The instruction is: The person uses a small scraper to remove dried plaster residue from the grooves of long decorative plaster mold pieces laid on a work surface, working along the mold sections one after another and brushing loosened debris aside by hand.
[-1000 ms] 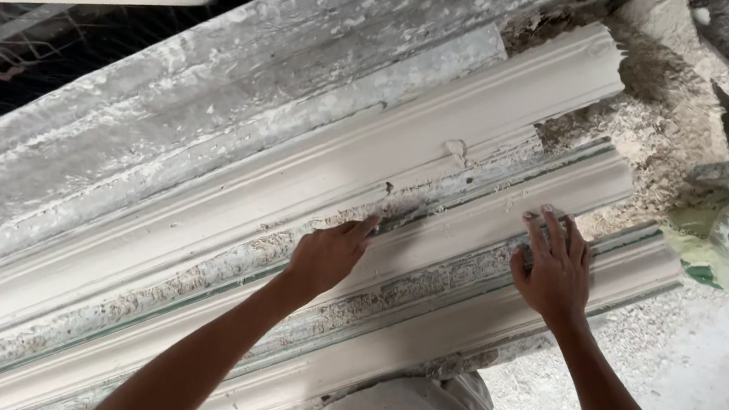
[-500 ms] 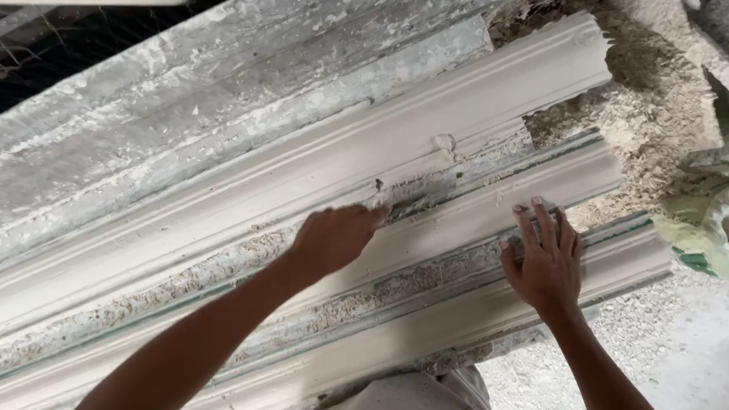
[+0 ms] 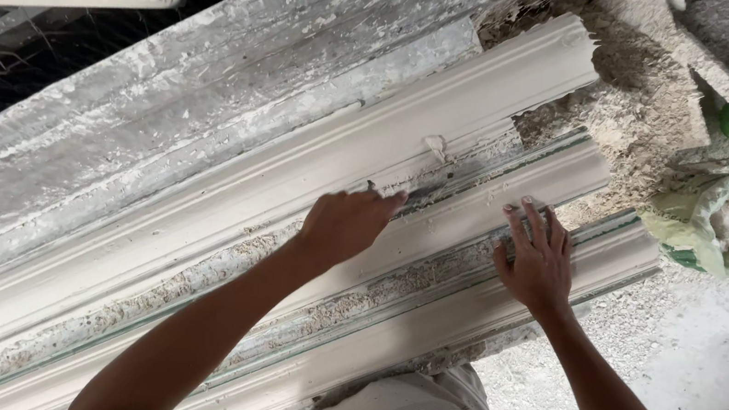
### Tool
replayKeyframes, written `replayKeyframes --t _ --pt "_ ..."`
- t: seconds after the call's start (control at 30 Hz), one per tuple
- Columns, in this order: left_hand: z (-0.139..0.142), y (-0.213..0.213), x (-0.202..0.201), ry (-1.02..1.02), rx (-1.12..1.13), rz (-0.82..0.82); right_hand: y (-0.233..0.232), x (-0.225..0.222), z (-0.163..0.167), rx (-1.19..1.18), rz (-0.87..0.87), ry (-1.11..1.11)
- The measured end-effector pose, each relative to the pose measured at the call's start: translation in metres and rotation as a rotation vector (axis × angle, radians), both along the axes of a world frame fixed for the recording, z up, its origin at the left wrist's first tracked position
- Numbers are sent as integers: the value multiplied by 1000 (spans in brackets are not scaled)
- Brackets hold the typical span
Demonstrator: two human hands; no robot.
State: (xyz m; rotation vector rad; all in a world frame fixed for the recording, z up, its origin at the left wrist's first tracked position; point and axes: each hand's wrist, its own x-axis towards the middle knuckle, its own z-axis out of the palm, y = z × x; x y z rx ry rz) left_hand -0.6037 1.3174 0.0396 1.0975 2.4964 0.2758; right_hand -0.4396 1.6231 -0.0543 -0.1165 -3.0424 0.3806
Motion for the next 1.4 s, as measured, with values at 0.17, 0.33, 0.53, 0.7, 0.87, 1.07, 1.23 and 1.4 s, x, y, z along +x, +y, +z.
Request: replayKeyframes --t 0.17,0.33,0.53,0.7,0.87,1.07,1.23,1.4 --pt "1 -19 34 51 96 113 -2 0 -2 4 -32 6" --pt "-21 26 26 51 4 36 -1 -2 -4 5 -38 -56" --pt "-24 60 9 41 18 -46 2 -1 1 12 -17 -43" --pt "-2 10 18 58 -29 57 -2 -2 4 30 -45 -30" --pt "-35 138 8 33 5 59 -5 -1 7 12 -23 0" --pt "-38 120 1 75 105 -1 -1 1 8 -10 -25 37" --pt "-15 36 20 -10 -34 106 -1 -3 4 20 -48 -47" --pt "-18 164 1 -194 189 243 1 -4 1 -12 -29 -19"
